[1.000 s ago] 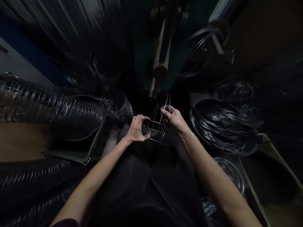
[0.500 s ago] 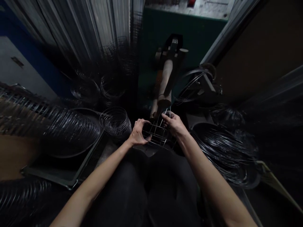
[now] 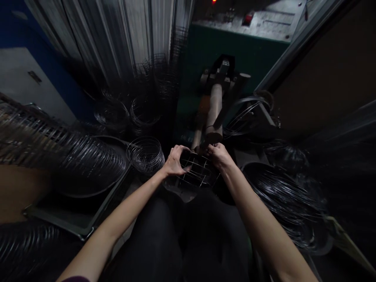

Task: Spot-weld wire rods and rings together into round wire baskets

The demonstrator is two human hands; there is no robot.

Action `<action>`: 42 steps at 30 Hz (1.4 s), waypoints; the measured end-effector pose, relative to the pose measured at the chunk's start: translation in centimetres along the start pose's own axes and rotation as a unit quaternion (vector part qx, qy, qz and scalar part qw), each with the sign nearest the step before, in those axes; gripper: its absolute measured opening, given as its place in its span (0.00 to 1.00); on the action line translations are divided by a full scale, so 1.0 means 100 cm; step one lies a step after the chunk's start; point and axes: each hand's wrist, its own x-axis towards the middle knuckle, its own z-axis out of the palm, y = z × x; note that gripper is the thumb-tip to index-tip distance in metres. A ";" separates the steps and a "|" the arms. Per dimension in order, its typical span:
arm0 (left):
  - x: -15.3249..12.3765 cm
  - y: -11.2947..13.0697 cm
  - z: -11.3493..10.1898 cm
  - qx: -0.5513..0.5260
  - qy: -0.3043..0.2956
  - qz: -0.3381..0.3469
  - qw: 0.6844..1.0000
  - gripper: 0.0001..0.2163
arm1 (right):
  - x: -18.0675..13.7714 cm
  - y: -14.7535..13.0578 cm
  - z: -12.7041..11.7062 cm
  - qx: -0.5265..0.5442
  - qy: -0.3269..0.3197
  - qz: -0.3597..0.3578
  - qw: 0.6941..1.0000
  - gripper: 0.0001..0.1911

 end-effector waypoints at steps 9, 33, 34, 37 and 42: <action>0.003 -0.002 -0.004 0.013 -0.008 0.001 1.000 0.20 | 0.001 0.009 0.007 -0.012 0.023 0.021 0.999 0.13; -0.014 -0.020 -0.005 -0.083 0.015 -0.046 0.995 0.23 | -0.005 -0.002 0.003 0.048 0.013 0.013 0.999 0.19; -0.014 -0.022 -0.005 -0.087 0.019 -0.048 0.995 0.23 | -0.005 -0.001 0.004 0.045 0.012 0.011 0.999 0.19; -0.013 -0.027 -0.005 -0.105 0.024 -0.048 0.993 0.22 | -0.004 -0.001 0.007 0.042 0.015 0.012 0.999 0.21; -0.011 -0.032 -0.004 -0.132 0.028 -0.056 0.989 0.21 | 0.000 0.000 0.010 0.039 0.019 0.000 0.999 0.21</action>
